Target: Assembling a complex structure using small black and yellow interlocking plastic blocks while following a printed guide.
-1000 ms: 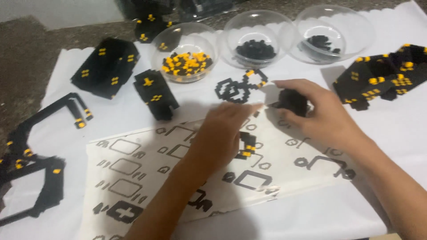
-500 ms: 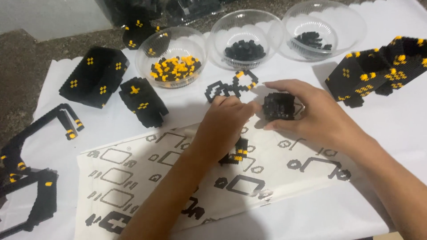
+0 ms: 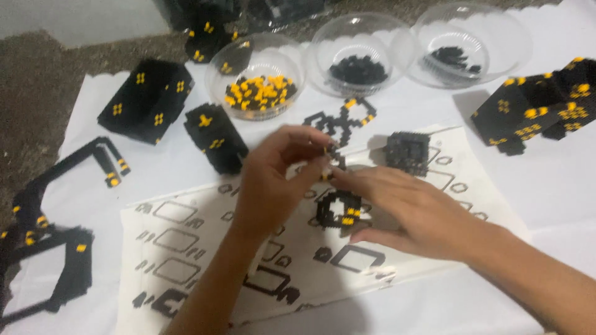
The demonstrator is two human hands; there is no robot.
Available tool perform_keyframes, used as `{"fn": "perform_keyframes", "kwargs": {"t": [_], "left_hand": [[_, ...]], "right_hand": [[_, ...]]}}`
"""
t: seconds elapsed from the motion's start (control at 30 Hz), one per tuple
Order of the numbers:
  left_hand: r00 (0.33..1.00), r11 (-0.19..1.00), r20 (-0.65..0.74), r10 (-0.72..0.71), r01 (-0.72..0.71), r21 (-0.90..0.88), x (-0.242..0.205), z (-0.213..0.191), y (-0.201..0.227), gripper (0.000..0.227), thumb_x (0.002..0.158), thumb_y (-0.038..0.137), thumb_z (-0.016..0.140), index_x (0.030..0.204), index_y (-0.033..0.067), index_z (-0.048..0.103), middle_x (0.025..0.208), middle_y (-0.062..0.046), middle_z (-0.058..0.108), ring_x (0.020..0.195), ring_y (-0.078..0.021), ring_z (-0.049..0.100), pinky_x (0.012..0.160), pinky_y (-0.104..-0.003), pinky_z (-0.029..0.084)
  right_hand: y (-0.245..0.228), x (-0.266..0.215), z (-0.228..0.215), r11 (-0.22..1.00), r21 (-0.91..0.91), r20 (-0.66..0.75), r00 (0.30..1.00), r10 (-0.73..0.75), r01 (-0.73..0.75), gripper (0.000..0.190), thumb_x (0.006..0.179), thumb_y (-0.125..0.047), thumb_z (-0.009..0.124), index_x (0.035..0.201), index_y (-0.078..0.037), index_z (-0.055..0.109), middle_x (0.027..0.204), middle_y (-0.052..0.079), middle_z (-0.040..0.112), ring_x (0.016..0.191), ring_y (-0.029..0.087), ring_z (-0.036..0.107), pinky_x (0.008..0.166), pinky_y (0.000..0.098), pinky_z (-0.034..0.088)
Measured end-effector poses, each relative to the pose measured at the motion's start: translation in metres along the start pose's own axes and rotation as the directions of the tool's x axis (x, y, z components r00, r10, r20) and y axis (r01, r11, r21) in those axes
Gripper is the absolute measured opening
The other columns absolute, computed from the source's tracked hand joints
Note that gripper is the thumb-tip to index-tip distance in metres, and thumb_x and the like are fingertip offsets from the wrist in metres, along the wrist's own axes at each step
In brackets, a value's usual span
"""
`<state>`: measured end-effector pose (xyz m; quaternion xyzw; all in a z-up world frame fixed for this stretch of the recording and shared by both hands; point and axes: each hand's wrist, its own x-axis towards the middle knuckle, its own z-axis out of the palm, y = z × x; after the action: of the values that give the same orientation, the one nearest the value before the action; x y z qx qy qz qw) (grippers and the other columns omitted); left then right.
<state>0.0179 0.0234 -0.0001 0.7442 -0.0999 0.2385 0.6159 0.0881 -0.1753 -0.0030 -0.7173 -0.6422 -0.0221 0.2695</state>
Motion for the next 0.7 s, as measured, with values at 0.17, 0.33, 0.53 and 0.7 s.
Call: {"fn": "perform_keyframes", "kwargs": {"t": [0.17, 0.33, 0.53, 0.7], "left_hand": [[0.997, 0.986, -0.065, -0.038, 0.048, 0.158, 0.003, -0.011, 0.011, 0.018, 0.083, -0.002, 0.062, 0.097, 0.0085, 0.060, 0.096, -0.005, 0.068, 0.085, -0.0155, 0.069, 0.081, -0.025, 0.060], [0.998, 0.932, -0.060, 0.012, 0.011, 0.362, 0.004, -0.019, 0.006, 0.021, 0.080, -0.004, 0.057, 0.094, 0.0110, 0.062, 0.098, -0.004, 0.068, 0.078, -0.0155, 0.068, 0.078, -0.026, 0.057], [0.908, 0.646, 0.109, -0.403, 0.198, 0.737, 0.000, -0.026, -0.001, 0.021, 0.082, 0.002, 0.048, 0.096, 0.0136, 0.059, 0.094, -0.003, 0.059, 0.077, -0.0229, 0.060, 0.057, -0.040, 0.046], [0.855, 0.430, 0.022, -0.518, 0.238, 0.871, 0.004, -0.021, 0.003, 0.034, 0.079, 0.022, 0.073, 0.107, 0.0100, 0.058, 0.104, -0.006, 0.054, 0.075, -0.0239, 0.060, 0.058, -0.040, 0.052]], "right_hand": [[-0.004, 0.000, -0.001, 0.992, 0.047, 0.110, 0.987, 0.114, -0.120, 0.076, 0.079, -0.045, 0.064, 0.137, -0.005, 0.038, 0.136, 0.010, 0.053, 0.122, 0.028, 0.053, 0.098, 0.0421, 0.042], [-0.007, 0.003, 0.006, 0.991, 0.095, 0.116, 0.990, 0.083, -0.095, 0.063, 0.087, -0.037, 0.056, 0.136, -0.001, 0.039, 0.130, 0.014, 0.055, 0.114, 0.030, 0.056, 0.092, 0.0402, 0.045], [-0.001, -0.002, 0.006, 0.984, 0.149, 0.041, 0.995, 0.091, -0.096, 0.055, 0.086, -0.031, 0.060, 0.131, -0.003, 0.046, 0.120, 0.010, 0.062, 0.108, 0.024, 0.059, 0.094, 0.0385, 0.046], [0.002, -0.002, 0.000, 0.958, 0.263, -0.071, 0.988, 0.140, -0.117, 0.052, 0.074, -0.018, 0.075, 0.121, -0.005, 0.057, 0.114, 0.008, 0.067, 0.105, 0.020, 0.062, 0.099, 0.0361, 0.047]]}}
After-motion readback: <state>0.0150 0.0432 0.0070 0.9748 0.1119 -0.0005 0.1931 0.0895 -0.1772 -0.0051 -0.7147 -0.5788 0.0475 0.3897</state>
